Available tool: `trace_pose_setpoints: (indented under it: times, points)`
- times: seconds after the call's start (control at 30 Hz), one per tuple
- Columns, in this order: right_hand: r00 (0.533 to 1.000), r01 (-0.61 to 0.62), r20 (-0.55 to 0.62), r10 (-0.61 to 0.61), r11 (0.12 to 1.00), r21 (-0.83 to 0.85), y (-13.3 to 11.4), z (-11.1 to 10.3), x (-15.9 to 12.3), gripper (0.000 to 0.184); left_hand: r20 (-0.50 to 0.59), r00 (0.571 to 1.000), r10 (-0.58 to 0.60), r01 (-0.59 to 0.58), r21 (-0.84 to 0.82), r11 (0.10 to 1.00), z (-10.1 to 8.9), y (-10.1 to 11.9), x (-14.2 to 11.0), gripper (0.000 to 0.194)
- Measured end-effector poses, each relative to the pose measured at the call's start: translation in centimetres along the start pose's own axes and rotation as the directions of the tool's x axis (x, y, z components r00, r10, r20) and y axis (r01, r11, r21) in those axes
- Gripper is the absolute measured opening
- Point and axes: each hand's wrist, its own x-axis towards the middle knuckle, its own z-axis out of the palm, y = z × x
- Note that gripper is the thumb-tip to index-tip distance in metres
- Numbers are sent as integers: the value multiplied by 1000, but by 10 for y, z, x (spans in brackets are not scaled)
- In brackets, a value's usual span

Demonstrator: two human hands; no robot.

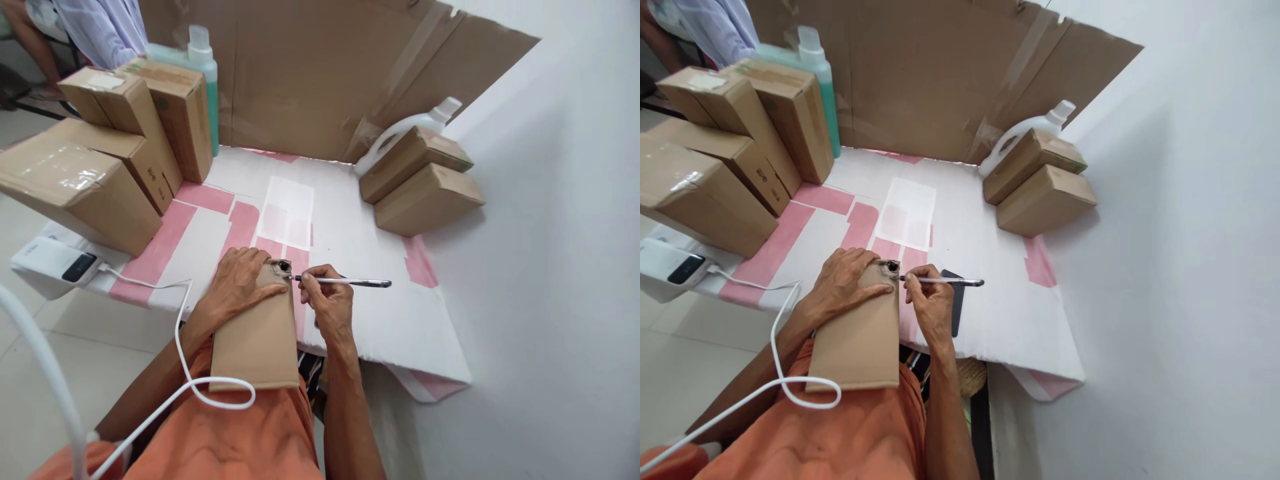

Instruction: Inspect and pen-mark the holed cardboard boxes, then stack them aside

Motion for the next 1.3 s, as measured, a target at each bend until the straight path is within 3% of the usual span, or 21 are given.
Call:
trace_pose_setpoints:
  times: [0.17, 0.27, 0.33, 0.4, 0.47, 0.6, 0.7, 0.83, 0.97, 1.0, 1.13, 1.23, 1.3]
  points:
    - [995, -39, -93, 34, 998, -53, 5, -13, 13, 27, -2, 1000, -5, 5, 9, 1000, 0, -1, 0, 46]
    - [995, -90, -61, 82, 985, -144, 12, -16, 31, 26, -14, 1000, 9, -8, 22, 1000, 0, -3, 1, 45]
    - [983, -175, -12, 185, 906, -386, 18, -15, 41, 17, -17, 1000, 18, -18, 41, 999, 0, -4, 1, 45]
    - [959, -235, -19, 284, 753, -615, 24, -12, 46, 8, -22, 1000, 20, -19, 57, 998, 0, -5, 2, 46]
    - [946, -260, -54, 320, 649, -715, 28, -7, 46, 13, -30, 999, 21, -19, 67, 998, 0, -6, 3, 46]
    - [933, -293, -110, 343, 546, -785, 29, 6, 37, 26, -13, 999, 29, -28, 89, 996, -2, -9, 7, 47]
    - [925, -311, -138, 354, 496, -811, 22, 3, 27, 35, 7, 1000, 15, -16, 93, 996, -4, -8, 8, 47]
    - [908, -390, -276, 314, 397, -831, 21, -25, 3, 45, 23, 1000, -1, -1, 88, 996, -4, -8, 8, 47]
    - [847, -505, -427, 316, 231, -831, 38, -54, -24, 61, 23, 1000, -4, 3, 78, 997, -3, -8, 8, 48]
    - [842, -511, -425, 332, 240, -825, 44, -58, -27, 59, 19, 1000, -5, 4, 72, 997, -2, -8, 8, 47]
    - [852, -521, -422, 309, 429, -738, 64, -65, -24, 55, 5, 1000, -4, 4, 36, 999, -1, -7, 6, 44]
    - [833, -553, -436, 341, 526, -646, 73, -69, -15, 54, -25, 1000, -11, 11, 17, 1000, 0, -7, 5, 41]
    - [843, -535, -373, 386, 669, -517, 77, -72, -13, 45, -34, 999, -12, 12, 9, 1000, 0, -7, 4, 41]
